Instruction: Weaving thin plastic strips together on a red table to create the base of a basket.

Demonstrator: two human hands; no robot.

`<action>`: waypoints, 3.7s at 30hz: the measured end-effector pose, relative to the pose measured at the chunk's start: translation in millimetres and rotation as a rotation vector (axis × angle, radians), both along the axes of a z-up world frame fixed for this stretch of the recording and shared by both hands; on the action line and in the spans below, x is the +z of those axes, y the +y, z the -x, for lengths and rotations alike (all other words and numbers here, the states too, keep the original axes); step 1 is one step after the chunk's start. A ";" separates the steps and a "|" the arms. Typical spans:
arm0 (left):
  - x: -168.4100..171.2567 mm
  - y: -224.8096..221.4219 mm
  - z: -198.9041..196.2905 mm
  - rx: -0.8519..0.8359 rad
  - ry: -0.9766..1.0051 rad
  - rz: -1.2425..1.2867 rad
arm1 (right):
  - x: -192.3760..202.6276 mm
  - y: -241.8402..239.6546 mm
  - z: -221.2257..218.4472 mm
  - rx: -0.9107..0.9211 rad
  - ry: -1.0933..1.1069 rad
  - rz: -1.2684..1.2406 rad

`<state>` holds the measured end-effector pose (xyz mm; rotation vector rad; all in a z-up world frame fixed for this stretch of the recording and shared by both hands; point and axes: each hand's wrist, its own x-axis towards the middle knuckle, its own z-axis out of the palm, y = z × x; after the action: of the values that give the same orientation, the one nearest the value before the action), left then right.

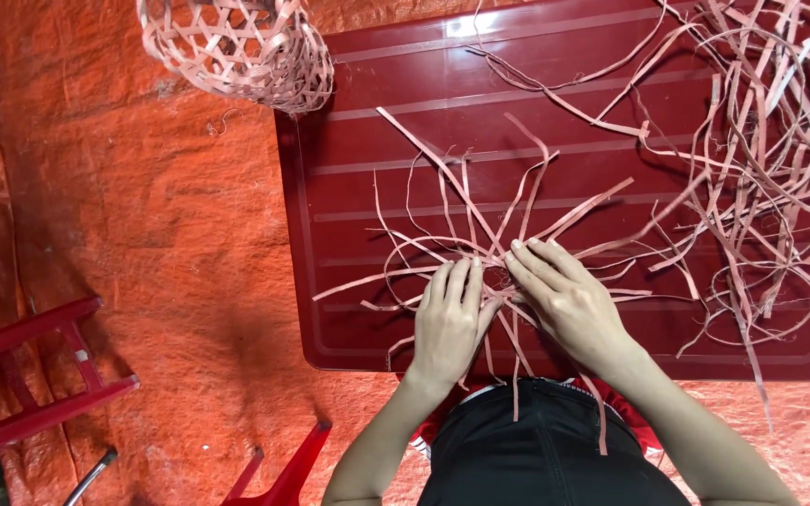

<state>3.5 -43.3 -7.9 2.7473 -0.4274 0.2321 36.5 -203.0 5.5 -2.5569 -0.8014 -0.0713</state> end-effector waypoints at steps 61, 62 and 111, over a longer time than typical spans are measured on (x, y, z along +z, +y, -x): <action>-0.5 21.7 -4.8 -0.152 -0.102 0.061 | 8.2 -21.0 -11.9 0.226 -0.088 0.037; 2.8 20.8 -3.2 -0.160 -0.105 0.064 | 10.8 -21.1 -10.1 0.223 -0.120 0.017; -14.9 24.3 -21.1 -0.243 -0.008 0.095 | -8.3 2.3 3.4 -0.013 -0.038 -0.106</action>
<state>24.6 -19.0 -22.8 2.5720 -0.7268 0.1953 33.1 -200.8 -2.9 -2.4671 -0.7745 -0.1624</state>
